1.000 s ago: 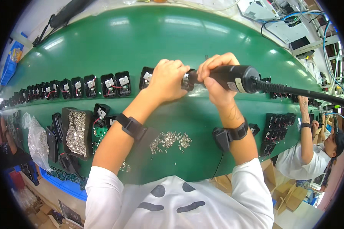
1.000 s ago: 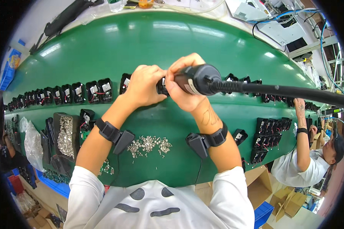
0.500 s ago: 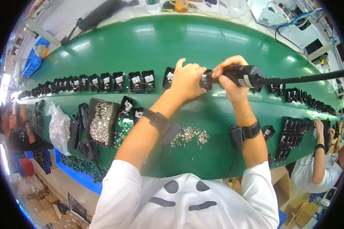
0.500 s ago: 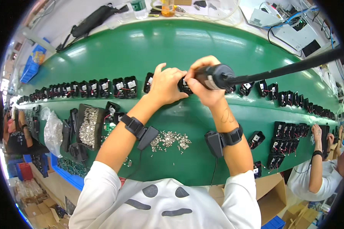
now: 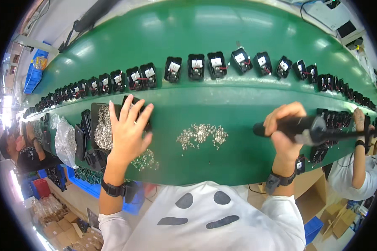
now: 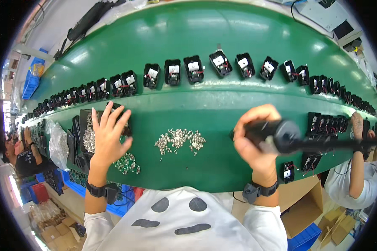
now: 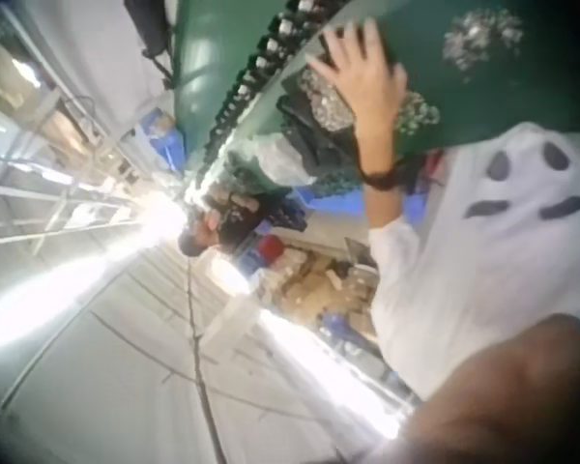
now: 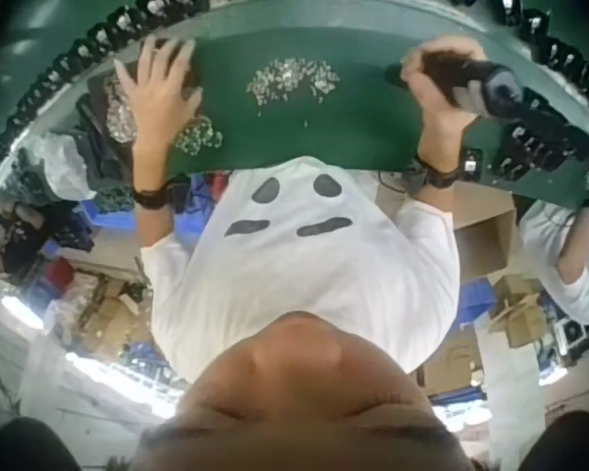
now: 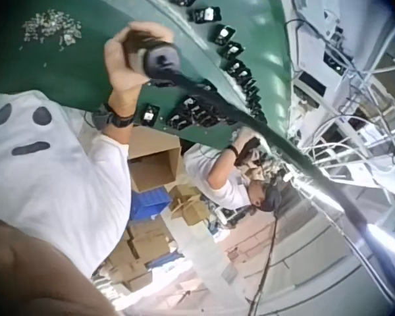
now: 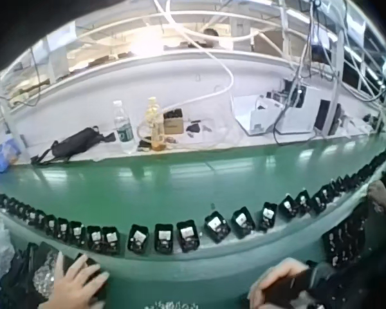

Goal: Assembling small electronic components by driving screws into them with an electric screwdriver.

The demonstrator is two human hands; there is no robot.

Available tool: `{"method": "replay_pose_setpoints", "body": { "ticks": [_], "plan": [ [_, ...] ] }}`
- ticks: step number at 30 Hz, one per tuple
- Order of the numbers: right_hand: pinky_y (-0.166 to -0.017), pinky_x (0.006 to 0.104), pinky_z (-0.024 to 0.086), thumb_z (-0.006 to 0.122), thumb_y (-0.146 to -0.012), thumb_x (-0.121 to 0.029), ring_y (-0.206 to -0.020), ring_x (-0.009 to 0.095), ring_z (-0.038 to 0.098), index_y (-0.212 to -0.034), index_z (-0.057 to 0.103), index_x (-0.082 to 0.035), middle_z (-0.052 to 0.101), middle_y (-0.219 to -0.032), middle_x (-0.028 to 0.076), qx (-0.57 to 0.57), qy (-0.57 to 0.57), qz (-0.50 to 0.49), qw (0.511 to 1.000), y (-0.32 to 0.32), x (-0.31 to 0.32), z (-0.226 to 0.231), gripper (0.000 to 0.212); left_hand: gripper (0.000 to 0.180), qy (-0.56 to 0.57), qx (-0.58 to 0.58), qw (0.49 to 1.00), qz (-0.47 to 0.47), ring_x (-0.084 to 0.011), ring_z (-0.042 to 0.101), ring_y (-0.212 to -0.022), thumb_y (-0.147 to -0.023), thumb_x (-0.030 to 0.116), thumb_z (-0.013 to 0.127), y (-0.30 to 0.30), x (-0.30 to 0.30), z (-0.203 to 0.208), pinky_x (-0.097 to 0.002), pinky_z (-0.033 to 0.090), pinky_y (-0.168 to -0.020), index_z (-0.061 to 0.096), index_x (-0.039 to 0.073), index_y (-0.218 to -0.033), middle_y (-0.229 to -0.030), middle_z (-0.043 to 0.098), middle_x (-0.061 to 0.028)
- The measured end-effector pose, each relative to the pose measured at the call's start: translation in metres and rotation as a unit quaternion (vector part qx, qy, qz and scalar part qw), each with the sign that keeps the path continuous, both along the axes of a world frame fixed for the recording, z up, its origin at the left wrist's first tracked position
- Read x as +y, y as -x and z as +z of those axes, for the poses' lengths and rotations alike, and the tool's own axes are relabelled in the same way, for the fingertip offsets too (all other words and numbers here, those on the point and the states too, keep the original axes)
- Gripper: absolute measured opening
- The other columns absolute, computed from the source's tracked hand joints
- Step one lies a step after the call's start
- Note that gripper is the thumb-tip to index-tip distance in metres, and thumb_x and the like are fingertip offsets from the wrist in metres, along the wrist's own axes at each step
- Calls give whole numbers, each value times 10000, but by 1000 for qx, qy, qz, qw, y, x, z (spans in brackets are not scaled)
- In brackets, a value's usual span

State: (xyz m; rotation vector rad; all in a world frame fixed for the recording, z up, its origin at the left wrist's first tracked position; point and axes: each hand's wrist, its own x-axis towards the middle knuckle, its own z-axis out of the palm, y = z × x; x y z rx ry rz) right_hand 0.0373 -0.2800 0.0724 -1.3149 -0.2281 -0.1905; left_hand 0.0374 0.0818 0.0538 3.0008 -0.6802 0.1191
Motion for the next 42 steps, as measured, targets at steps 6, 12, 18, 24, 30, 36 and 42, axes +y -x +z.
{"method": "replay_pose_setpoints", "body": {
  "ticks": [6,12,18,24,30,36,42],
  "plan": [
    [-635,313,435,713,-754,-174,-611,163,530,-1064,491,6,557,-736,84,15,5,16,1000,-23,-9,-6,422,752,93,-45,994,-33,-241,569,-1179,-574,139,826,-16,-18,-18,-592,220,-1132,567,91,-1278,-1271,589,-66],
    [-652,317,465,683,-738,-64,-617,166,550,-1079,494,20,575,-733,86,-17,-18,6,1000,-17,-9,-8,399,560,201,-35,978,-49,-302,612,-973,-602,124,832,19,-35,-26,-459,438,-882,647,86,-1129,-1054,643,-80],
    [-683,331,458,693,-736,-109,-643,177,559,-1094,498,15,573,-754,90,-45,-16,35,998,-17,-10,-5,427,279,303,35,952,-19,-217,594,-682,-637,63,813,76,-48,-61,-326,458,-569,711,72,-897,-801,613,-53],
    [-680,338,453,706,-738,-84,-640,173,552,-1065,494,15,579,-762,95,-6,22,12,1000,-20,7,-5,402,171,328,12,944,-37,-213,600,-640,-712,38,745,76,-51,-72,-306,478,-547,675,53,-868,-772,614,-49],
    [-639,362,512,782,-762,-151,-625,201,614,-1072,516,-68,630,-777,62,-73,-61,155,983,13,53,37,417,81,776,274,524,219,-104,652,-719,-825,-60,687,69,-63,-48,-237,528,-603,638,3,-841,-857,704,-83],
    [-605,266,521,775,-778,-179,-574,108,605,-1031,517,-127,619,-697,-36,-150,-92,196,965,0,97,39,365,95,850,372,316,198,-77,547,-571,-889,44,664,59,-69,-48,-216,410,-506,662,23,-981,-801,694,-85],
    [-618,371,540,749,-799,-141,-638,209,645,-1066,486,-91,646,-798,57,-140,-141,223,954,2,99,34,379,99,863,408,209,211,-80,472,-508,-940,135,630,63,-71,-47,-234,375,-499,666,46,-963,-780,667,-71]
  ]
}}
